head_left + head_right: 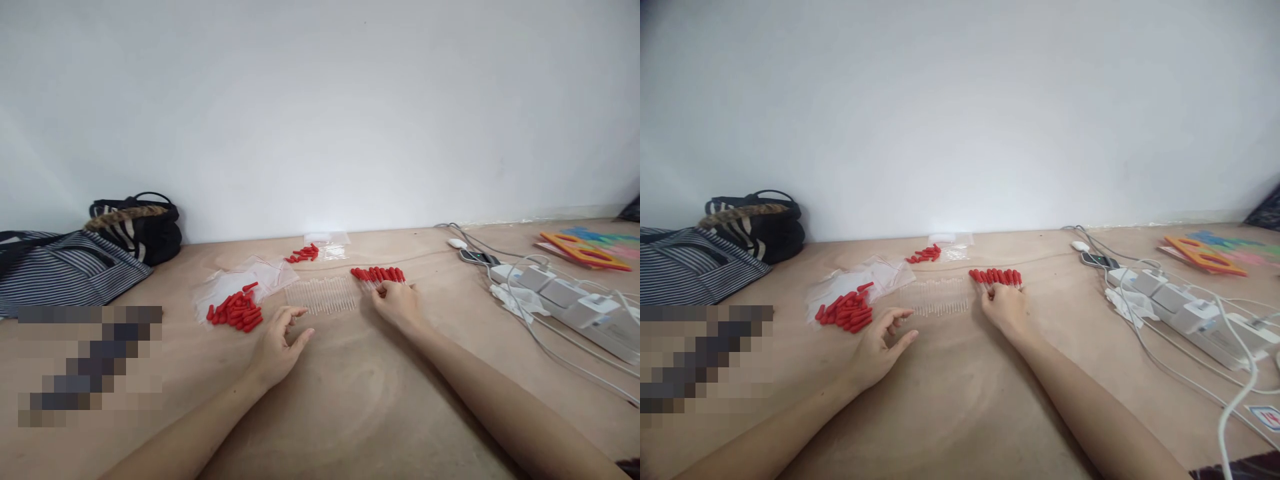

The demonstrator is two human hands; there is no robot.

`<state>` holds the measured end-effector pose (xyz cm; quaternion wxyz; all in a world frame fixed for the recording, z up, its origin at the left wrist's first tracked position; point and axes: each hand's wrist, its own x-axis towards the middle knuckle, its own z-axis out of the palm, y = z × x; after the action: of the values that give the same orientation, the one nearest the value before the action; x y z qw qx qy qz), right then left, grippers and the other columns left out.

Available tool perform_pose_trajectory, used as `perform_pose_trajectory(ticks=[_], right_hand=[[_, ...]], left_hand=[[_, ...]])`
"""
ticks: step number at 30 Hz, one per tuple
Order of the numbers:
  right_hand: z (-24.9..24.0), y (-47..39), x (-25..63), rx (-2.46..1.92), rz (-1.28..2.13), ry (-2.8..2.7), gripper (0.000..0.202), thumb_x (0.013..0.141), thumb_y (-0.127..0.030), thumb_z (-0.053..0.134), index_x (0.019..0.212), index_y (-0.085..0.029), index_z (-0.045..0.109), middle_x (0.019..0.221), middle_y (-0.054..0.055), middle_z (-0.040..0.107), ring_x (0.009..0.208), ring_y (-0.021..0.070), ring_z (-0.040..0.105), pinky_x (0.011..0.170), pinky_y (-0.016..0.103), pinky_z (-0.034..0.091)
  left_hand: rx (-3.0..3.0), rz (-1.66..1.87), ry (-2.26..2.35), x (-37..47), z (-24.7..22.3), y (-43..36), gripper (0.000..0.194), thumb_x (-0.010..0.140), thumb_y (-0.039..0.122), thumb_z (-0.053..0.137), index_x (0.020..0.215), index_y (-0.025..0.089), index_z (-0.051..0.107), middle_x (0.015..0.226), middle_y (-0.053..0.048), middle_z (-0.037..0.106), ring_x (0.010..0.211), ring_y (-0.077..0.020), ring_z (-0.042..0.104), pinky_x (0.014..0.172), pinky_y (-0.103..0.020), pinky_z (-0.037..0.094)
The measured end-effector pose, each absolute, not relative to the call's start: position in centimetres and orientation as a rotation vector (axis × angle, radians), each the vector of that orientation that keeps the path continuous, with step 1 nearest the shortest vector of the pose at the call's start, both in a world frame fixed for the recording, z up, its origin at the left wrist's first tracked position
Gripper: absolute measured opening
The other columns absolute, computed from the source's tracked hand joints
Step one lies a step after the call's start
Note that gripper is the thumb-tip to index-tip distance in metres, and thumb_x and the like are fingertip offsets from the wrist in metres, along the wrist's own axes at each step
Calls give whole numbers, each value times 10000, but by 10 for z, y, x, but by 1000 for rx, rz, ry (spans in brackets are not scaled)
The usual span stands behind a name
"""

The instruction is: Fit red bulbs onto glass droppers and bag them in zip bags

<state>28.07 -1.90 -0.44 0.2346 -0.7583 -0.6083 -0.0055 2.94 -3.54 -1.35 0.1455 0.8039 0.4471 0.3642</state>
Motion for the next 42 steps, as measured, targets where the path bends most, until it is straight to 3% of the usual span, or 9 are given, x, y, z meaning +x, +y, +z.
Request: perform_pose_trajectory(ticks=[11, 15, 20, 25, 31, 38, 42], right_hand=[[-3, 2, 259, -2275, -132, -1804, 313, 806, -330, 412, 730, -143, 651, 752, 133, 664, 731, 236, 589, 811, 399, 220], [-5, 1, 259, -2196, -124, -1801, 344, 817, -403, 409, 777, -154, 643, 766, 117, 663, 764, 238, 585, 805, 401, 218], [-2, 2, 249, -2149, -32, -1831, 299, 789, -406, 443, 751, -196, 653, 788, 88, 664, 819, 233, 579, 782, 394, 231], [5, 14, 242, -2300, 143, -1794, 288, 779, -348, 437, 691, -167, 644, 764, 99, 660, 763, 231, 591, 763, 395, 248], [8, 24, 239, -2311, 183, -1783, 181, 724, -253, 485, 697, -149, 631, 775, 103, 659, 745, 228, 587, 758, 390, 267], [13, 9, 244, -2187, 193, -1825, 289, 799, -325, 420, 652, -179, 621, 721, 64, 655, 752, 209, 577, 759, 365, 270], [6, -16, 257, -1892, 89, -1849, 243, 797, -332, 451, 690, -189, 615, 727, 40, 648, 754, 182, 560, 731, 323, 267]], left_hand=[[2389, 991, 1309, 29, -13, -34, 152, 782, 270, 516, 900, 202, 585, 911, -37, 564, 814, -177, 541, 672, -277, 439], [2472, 1008, 1385, 25, -11, -30, 130, 780, 268, 518, 845, 195, 604, 868, -38, 566, 860, -199, 527, 780, -329, 419], [2586, 865, 1751, 6, 3, -14, 136, 753, 282, 545, 772, 188, 642, 803, -51, 568, 800, -225, 510, 748, -353, 402], [2665, 504, 2025, -19, 20, -8, 206, 695, 383, 614, 777, 198, 651, 805, -53, 574, 815, -238, 502, 735, -337, 387], [2779, 158, 2142, -21, 31, -16, 193, 746, 335, 581, 853, 200, 669, 930, -84, 573, 908, -260, 484, 731, -335, 365], [2733, 33, 2150, -24, 33, -15, 184, 783, 305, 544, 845, 184, 667, 930, -94, 582, 905, -261, 494, 737, -336, 364], [2767, 76, 2204, -20, 35, -19, 222, 765, 311, 557, 888, 143, 635, 933, -116, 572, 904, -272, 492, 742, -340, 370]])
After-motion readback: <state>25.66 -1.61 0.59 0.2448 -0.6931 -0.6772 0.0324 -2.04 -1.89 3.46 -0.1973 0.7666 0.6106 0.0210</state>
